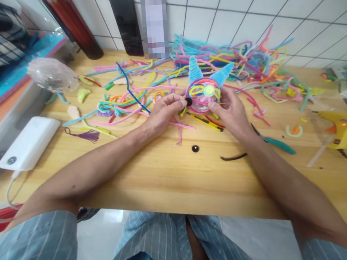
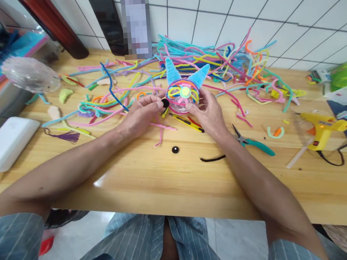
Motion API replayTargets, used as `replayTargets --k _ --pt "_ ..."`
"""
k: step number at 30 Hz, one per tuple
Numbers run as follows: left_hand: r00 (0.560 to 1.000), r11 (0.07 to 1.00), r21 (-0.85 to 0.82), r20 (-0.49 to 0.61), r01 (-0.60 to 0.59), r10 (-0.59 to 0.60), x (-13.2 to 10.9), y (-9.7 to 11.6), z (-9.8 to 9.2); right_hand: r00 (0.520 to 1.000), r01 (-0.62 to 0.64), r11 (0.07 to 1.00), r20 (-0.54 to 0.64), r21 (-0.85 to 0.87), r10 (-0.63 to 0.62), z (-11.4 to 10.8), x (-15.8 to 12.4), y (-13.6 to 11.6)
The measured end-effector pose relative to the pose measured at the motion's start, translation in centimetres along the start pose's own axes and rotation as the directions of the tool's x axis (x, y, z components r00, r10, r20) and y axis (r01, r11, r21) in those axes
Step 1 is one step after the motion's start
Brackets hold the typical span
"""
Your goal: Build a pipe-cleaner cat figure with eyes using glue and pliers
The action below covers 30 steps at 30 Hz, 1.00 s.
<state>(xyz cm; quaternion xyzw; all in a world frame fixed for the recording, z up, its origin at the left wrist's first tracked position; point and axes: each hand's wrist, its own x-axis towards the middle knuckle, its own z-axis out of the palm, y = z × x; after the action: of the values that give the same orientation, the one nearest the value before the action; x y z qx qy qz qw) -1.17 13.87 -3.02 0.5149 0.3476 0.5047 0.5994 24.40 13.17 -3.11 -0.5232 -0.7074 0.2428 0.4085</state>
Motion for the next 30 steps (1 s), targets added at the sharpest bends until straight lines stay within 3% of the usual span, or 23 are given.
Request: replayTargets --k 4,12,20,24,27,30 --pt "1.000 0.998 -0.053 0.002 0.030 -0.030 0.1 0.0 0.0 1.000 -0.024 0.997 0.003 0.068 0.024 0.0 0.0 -0.2" --pt "1.000 1.000 -0.010 0.030 -0.005 0.005 0.1 -0.4 -0.3 0.998 -0.061 0.994 0.007 0.096 0.060 0.7 -1.0 -1.0" --pt "0.999 1.000 -0.029 0.051 -0.005 0.007 0.8 -0.5 -0.4 0.998 -0.056 0.998 -0.036 0.017 0.057 0.9 -0.3 -0.6" --pt "0.998 0.999 -0.034 0.059 -0.005 0.007 1.0 -0.5 -0.5 0.992 -0.064 0.978 -0.120 -0.199 0.041 -0.3 -1.6 -0.7" --pt "0.995 1.000 -0.030 0.096 -0.008 0.011 1.1 -0.7 -0.6 1.000 -0.020 0.924 -0.005 -0.383 0.020 -1.3 -2.5 -1.0" --pt "0.995 1.000 -0.011 0.100 -0.025 0.026 1.1 -0.8 -0.7 0.988 0.097 0.884 0.152 -0.457 -0.030 -1.4 -2.7 -1.3"
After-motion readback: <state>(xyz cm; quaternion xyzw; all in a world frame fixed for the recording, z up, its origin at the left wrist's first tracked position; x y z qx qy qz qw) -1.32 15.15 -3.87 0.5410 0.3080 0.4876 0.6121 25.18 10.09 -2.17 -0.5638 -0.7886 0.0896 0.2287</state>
